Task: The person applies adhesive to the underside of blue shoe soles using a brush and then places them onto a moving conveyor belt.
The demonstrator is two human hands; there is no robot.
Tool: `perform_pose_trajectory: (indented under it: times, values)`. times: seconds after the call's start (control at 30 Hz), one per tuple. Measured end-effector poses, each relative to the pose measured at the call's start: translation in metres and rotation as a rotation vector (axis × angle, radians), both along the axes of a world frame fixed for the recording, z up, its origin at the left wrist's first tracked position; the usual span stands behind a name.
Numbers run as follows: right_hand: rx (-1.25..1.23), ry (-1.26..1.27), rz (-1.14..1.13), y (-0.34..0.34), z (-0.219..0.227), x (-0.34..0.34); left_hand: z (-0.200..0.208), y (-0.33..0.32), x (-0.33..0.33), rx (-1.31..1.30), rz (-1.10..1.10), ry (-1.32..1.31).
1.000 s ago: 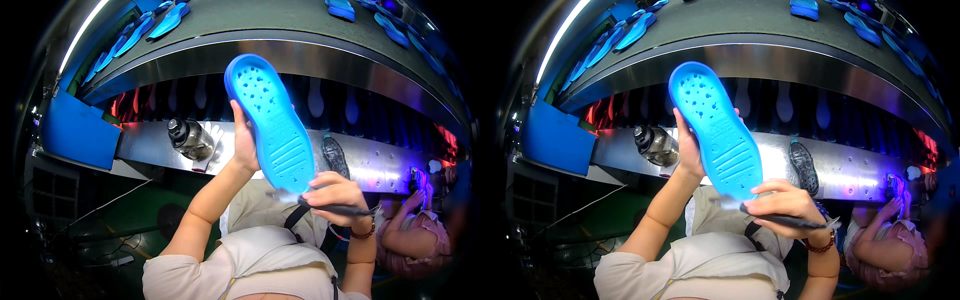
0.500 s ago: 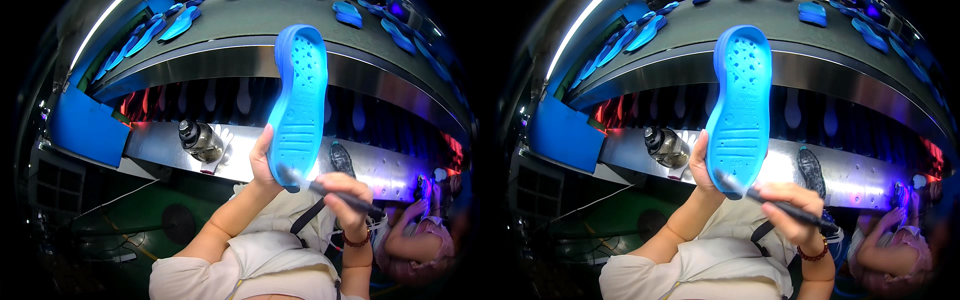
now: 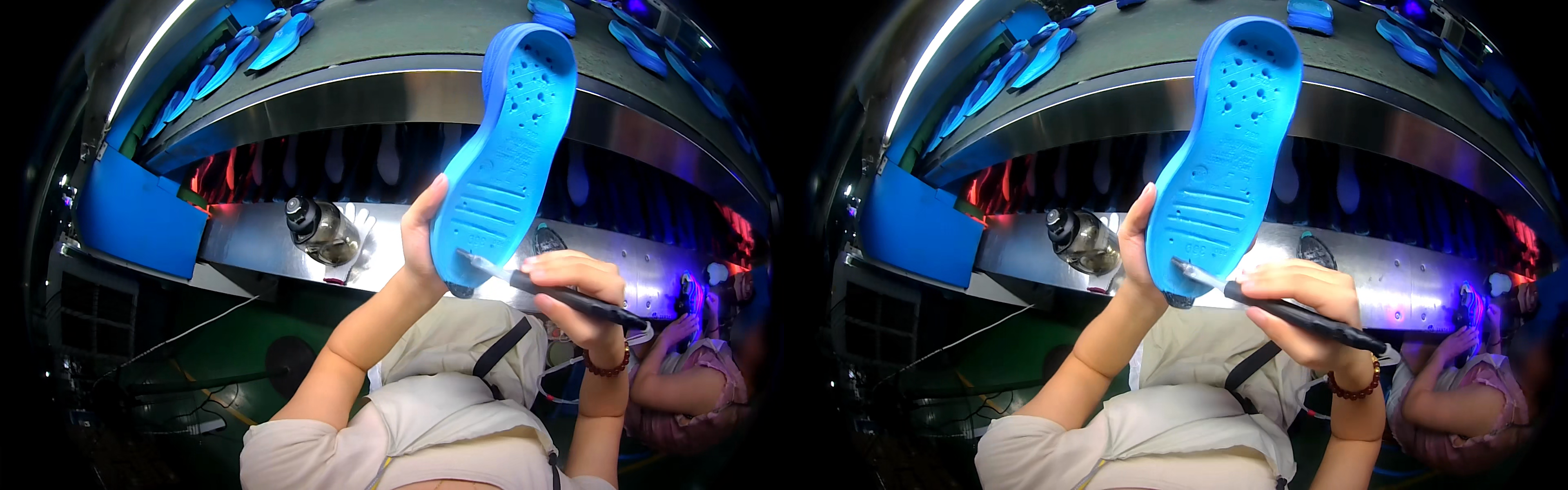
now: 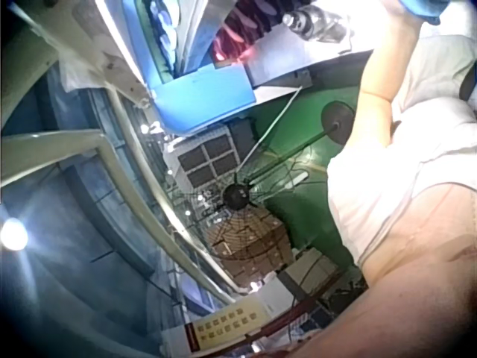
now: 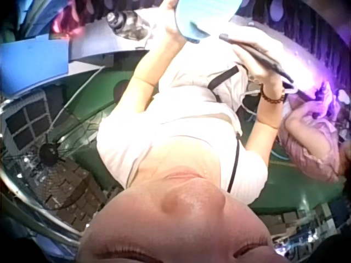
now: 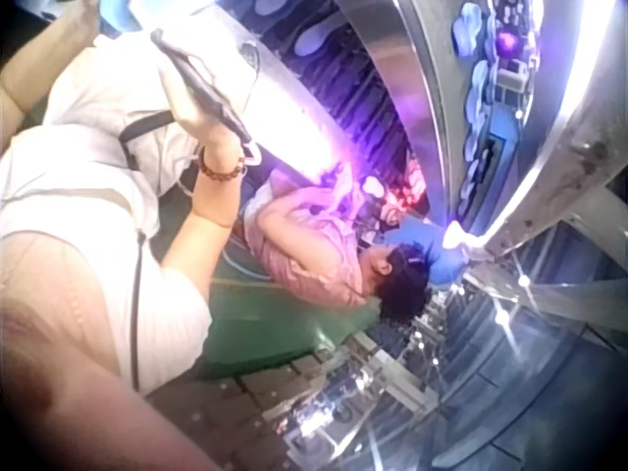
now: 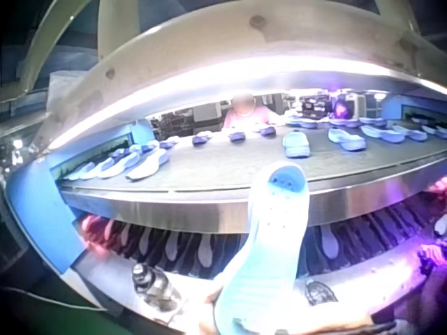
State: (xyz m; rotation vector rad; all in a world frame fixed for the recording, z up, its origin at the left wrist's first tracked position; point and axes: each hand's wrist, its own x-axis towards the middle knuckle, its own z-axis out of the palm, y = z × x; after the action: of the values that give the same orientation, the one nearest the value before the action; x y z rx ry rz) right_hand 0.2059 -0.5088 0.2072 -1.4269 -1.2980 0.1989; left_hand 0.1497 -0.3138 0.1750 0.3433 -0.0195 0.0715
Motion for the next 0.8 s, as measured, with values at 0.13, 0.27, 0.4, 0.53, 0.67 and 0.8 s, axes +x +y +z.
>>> perform_pose_trajectory:
  times: [0.13, 0.27, 0.4, 0.53, 0.67, 0.8]
  values:
    - [-0.078, -0.159, 0.225, 0.005, 0.006, -0.019, -0.003, 0.009, 0.007, 0.037, -0.120, 0.068]
    - [-0.147, -0.041, -0.014, -0.020, 0.011, -0.006, 0.007, 0.013, 0.008, 0.144, -0.432, 0.215]
    - [-0.430, -0.281, 0.224, -0.026, 0.013, 0.007, 0.015, 0.011, 0.011, 0.572, -0.631, 0.265]
    - [-0.329, -0.088, 0.130, -0.028, 0.019, 0.016, 0.043, 0.017, 0.003, 0.788, -0.650, 0.425]
    - [-0.546, -0.396, 0.218, -0.036, 0.015, 0.020, 0.050, 0.021, 0.002, 0.966, -0.715, 0.405]
    - [-0.434, -0.251, 0.123, -0.039, 0.021, 0.041, 0.054, 0.021, -0.005, 0.892, -0.654, 0.460]
